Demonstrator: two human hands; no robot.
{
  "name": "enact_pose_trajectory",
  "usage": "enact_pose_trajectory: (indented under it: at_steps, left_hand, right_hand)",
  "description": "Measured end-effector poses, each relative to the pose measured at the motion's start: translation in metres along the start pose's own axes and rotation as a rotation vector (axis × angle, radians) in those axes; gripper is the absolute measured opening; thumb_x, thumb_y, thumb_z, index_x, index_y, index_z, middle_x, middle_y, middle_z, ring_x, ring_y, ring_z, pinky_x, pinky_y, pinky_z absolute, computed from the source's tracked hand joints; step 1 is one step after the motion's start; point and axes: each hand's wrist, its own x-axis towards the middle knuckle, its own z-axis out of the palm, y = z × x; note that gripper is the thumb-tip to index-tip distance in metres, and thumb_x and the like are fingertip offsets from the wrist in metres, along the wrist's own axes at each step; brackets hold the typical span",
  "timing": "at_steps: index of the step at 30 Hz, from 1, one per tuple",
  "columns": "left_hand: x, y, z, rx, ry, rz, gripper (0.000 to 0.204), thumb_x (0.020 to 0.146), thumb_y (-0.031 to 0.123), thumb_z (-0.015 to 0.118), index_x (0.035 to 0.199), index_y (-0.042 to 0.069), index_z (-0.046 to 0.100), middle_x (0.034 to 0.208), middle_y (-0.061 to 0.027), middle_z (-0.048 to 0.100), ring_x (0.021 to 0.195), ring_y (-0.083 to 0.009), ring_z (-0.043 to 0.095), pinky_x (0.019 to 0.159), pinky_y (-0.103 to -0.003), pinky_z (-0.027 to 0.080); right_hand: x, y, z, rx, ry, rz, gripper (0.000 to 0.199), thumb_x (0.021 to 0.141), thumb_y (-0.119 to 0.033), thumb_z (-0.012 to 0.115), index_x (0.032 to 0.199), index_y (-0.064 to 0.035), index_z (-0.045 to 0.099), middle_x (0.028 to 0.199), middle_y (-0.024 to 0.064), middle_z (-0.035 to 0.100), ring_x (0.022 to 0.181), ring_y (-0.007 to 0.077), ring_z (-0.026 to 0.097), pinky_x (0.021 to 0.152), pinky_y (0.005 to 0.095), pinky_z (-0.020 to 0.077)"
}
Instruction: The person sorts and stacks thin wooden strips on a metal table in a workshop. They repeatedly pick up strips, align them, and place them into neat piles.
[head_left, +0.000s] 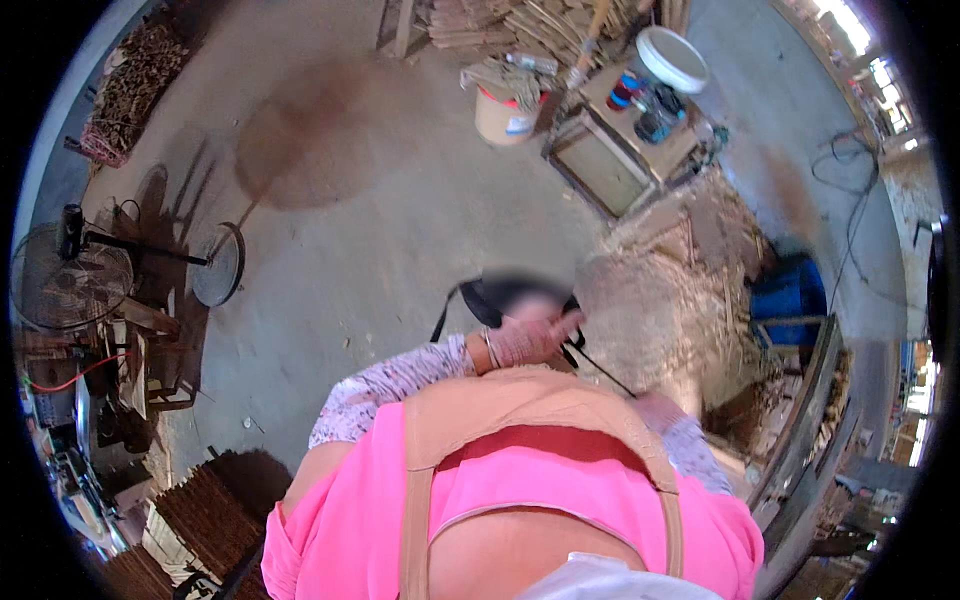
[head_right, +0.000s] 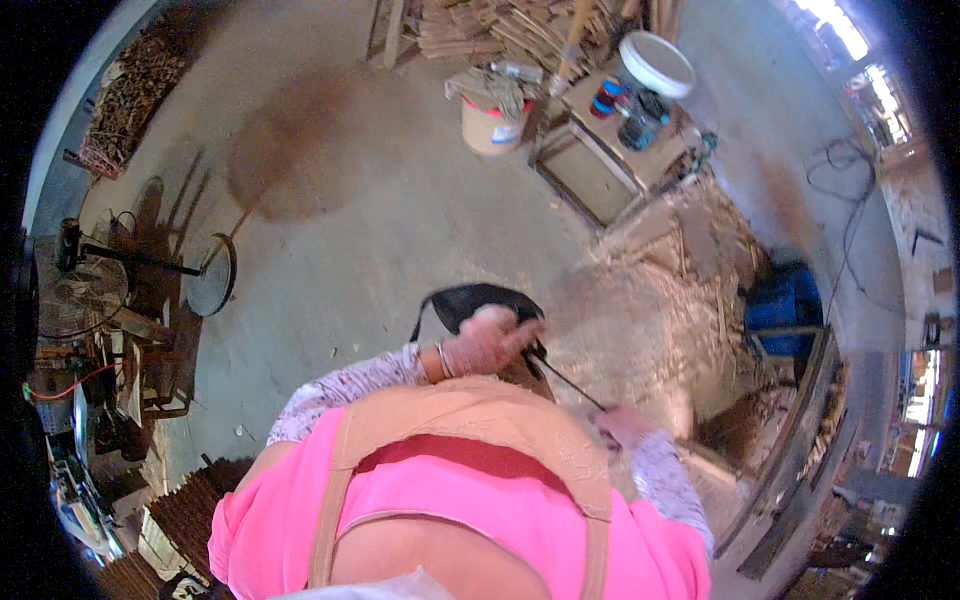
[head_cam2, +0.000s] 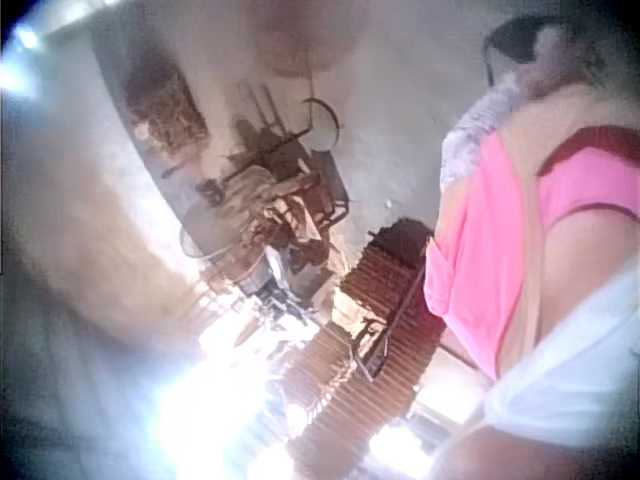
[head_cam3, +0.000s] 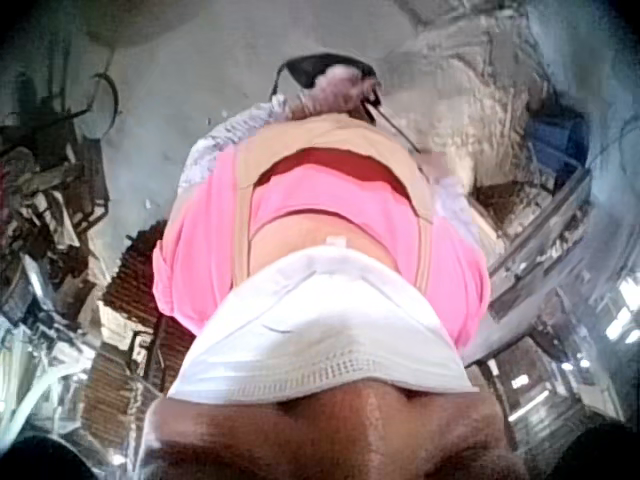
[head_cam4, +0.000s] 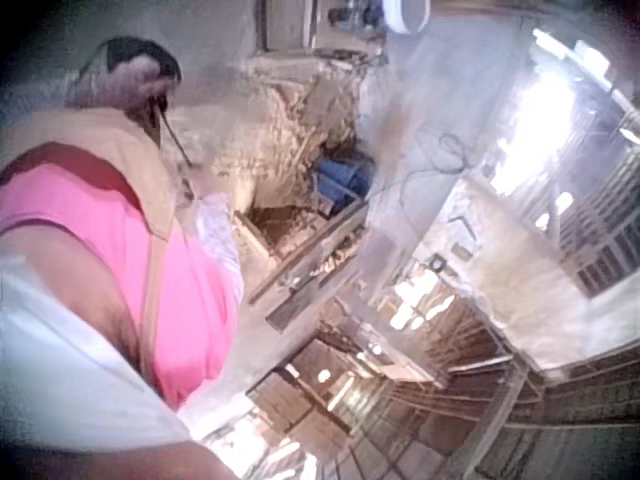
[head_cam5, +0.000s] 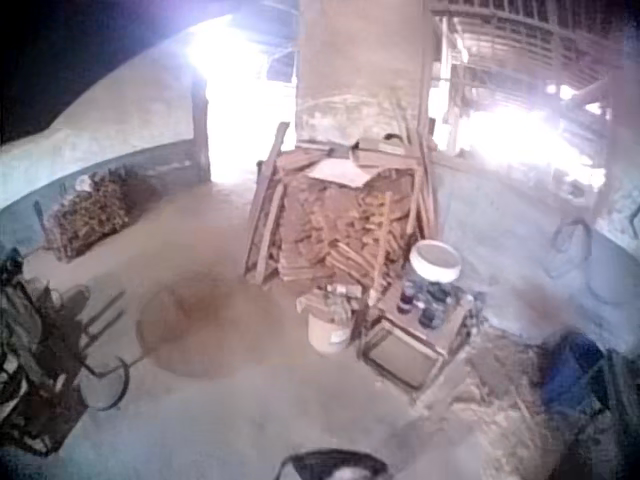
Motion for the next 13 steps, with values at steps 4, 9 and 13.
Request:
enact_pose_trajectory:
  at_steps: [4,9,13]
  left_hand:
    - [0.04,-0.016,-0.053,-0.395,-0.334,-0.141,0.042,0.099,0.041,0.071,0.129,0.013,0.07,0.082,-0.0144,0.062,0.076,-0.036,0.065,0.067,-0.048,0.05]
    - [0.15,-0.095,-0.095,-0.327,-0.352,-0.026,0.037,0.104,0.039,0.067,0.133,0.017,0.072,0.088,-0.0112,0.066,0.083,-0.0307,0.068,0.072,-0.043,0.053]
    - [0.219,-0.1,-0.153,-0.623,-0.348,-0.434,0.039,0.106,0.046,0.065,0.12,0.011,0.078,0.096,-0.01,0.077,0.089,-0.0202,0.072,0.08,-0.037,0.057]
  right_hand:
    - [-0.024,-0.062,-0.068,0.018,-0.281,0.085,0.046,0.099,-0.048,0.074,0.112,-0.0045,0.077,0.081,0.005,0.071,0.073,0.0179,0.066,0.07,0.0374,0.0546]
    - [0.078,-0.235,-0.216,-0.314,0.424,-0.45,0.055,0.101,-0.044,0.075,0.143,-0.0109,0.067,0.104,0.0049,0.073,0.092,0.0144,0.066,0.084,0.0354,0.0566]
    - [0.076,-0.432,-0.277,0.226,0.318,-1.345,0.085,0.095,-0.037,0.085,0.161,0.0003,0.046,0.143,0.0098,0.065,0.119,0.0191,0.065,0.102,0.0344,0.0533]
